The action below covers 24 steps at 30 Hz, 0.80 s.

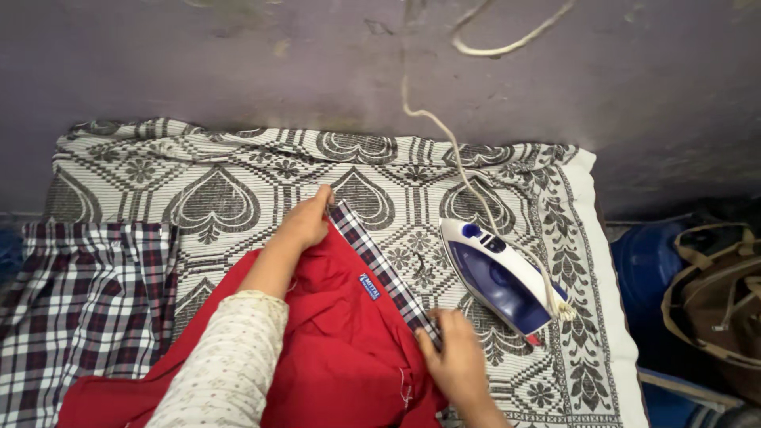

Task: The person irons a red polo shirt on a patterned cloth surface. They repeatedly smooth the fabric with their hands and move the iron over the collar, sleeves, and body of the shirt.

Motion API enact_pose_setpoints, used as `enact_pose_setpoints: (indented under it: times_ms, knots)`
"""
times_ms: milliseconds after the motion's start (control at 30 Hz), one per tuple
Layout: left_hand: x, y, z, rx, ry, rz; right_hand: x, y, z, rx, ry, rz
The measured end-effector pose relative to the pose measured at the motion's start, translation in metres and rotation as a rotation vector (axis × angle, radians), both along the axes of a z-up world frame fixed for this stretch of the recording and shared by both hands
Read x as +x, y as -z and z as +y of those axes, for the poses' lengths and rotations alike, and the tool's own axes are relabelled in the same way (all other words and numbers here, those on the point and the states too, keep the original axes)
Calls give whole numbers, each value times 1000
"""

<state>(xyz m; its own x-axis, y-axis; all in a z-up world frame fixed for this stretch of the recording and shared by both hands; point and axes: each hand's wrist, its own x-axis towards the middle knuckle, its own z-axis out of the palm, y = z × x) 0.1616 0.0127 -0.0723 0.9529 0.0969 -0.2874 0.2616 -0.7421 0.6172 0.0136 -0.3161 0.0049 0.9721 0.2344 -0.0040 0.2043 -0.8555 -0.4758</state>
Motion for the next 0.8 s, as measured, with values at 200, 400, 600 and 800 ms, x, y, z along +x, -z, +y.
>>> enact_pose_setpoints:
  times_ms: [200, 400, 600, 800]
  knots:
    - [8, 34, 26, -211, 211, -83, -23, 25, 0, 48, 229, 240]
    - [-2, 11, 50, -477, 180, -62, -22, 35, 6, -12, 138, 76]
    - [-19, -42, 45, -102, 296, -263, -19, 46, 13, -135, 14, -35]
    - [-23, -67, 35, -45, 397, -568, -25, 61, 18, -250, -182, -206]
